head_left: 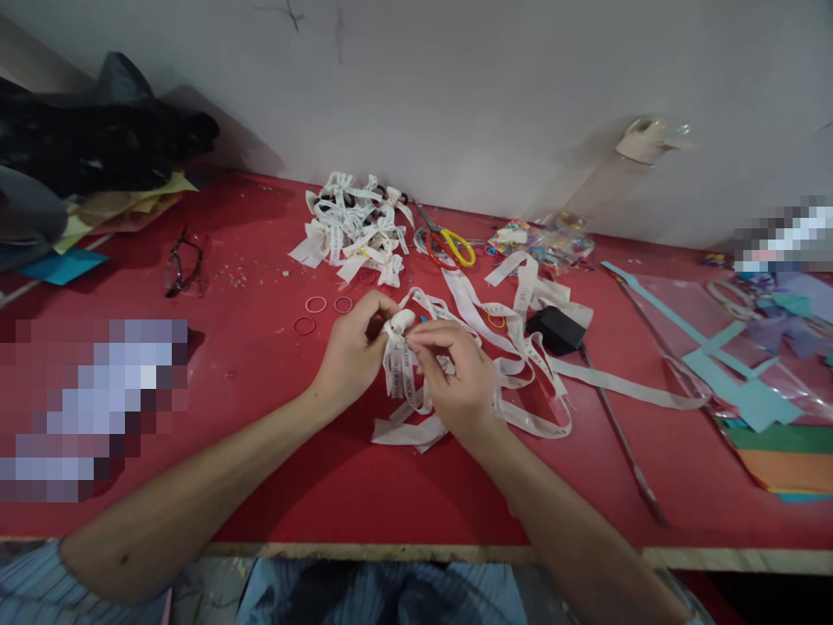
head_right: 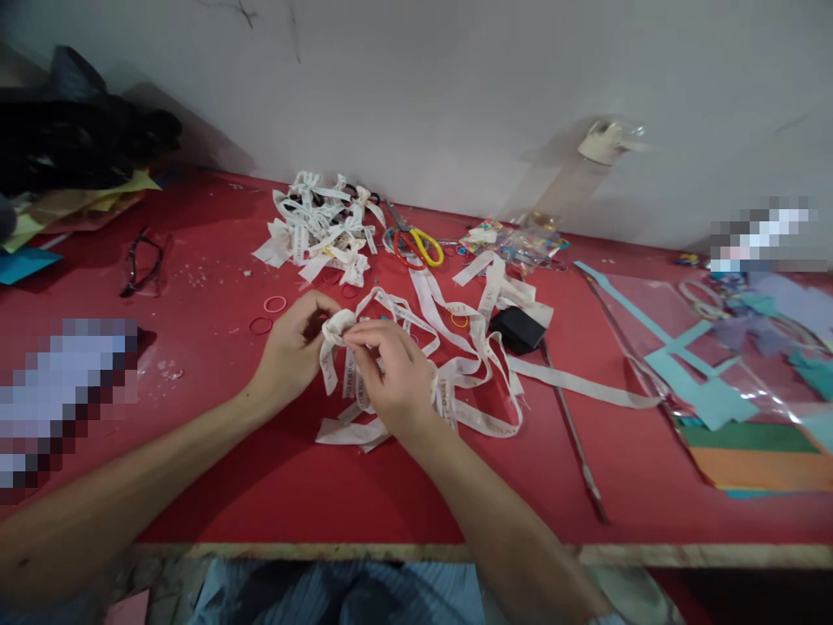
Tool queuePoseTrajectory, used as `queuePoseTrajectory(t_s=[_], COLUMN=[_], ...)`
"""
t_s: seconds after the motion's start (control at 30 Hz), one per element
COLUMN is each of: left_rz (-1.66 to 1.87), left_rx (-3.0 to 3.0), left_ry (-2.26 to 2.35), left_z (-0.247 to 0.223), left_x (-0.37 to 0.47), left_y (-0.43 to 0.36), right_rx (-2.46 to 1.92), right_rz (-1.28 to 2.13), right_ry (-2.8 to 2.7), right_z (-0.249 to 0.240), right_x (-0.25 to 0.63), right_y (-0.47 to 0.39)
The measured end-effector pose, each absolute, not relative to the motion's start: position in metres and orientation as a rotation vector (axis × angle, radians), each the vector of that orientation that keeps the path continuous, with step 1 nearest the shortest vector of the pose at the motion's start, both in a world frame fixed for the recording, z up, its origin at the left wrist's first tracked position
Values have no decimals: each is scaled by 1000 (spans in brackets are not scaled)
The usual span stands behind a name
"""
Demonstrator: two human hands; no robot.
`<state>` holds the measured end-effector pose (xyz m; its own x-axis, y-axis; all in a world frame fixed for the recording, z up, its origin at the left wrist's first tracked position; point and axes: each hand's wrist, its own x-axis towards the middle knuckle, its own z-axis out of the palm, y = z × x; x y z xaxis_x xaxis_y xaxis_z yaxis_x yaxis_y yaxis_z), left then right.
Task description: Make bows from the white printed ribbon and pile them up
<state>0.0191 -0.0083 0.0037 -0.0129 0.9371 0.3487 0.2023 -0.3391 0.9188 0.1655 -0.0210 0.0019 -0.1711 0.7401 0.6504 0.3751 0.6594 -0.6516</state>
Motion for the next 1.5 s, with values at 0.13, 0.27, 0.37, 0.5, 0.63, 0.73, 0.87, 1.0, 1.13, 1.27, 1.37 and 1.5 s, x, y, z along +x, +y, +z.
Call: queuePoseTrajectory(t_s=[0.13,0.27,0.37,0.5,0.63,0.73,0.87,1.0,1.13,1.27,1.37,1.5], left_rz=[1433,1422,1420,1388,1376,1348,1318,1296,1283,1266,1297,1345], left_rx=[1696,1802,1944,2128,2276,2359,2413,2414,2375,2347,2335,2261], left_ry=[1260,1299,1353,1414,1477,1549,1598,1584,1520,1478,1428,1357], left_z=[2,1,1,0,-2,-1,0,-1,-1,0,1,3], left_x=[16,12,9,4,0,-2,-3,-3,-1,0,1,1], left_y=[-7,-5,-4,-4,-3,-2,-1,-2,-3,-5,-5,-6], right_rx=[-986,-881,-815,-817,-799,-796,-819,-975,-1020,-944,-914,-935], right_rz=[431,449,448,478,477,457,424,505,715,830,844,868], right_ry=[-1784,-1814,-1818,-1827,-1830,-1850,-1824,-1725,-1715,-1691,-1651,-1623], right_z=[6,6,5,5,5,5,6,5,0,-3,-4,-4], right_x=[164,165,165,165,166,166,167,166,165,165,164,166], right_y=[-23,-23,-22,-22,-23,-22,-23,-23,-22,-19,-19,-19])
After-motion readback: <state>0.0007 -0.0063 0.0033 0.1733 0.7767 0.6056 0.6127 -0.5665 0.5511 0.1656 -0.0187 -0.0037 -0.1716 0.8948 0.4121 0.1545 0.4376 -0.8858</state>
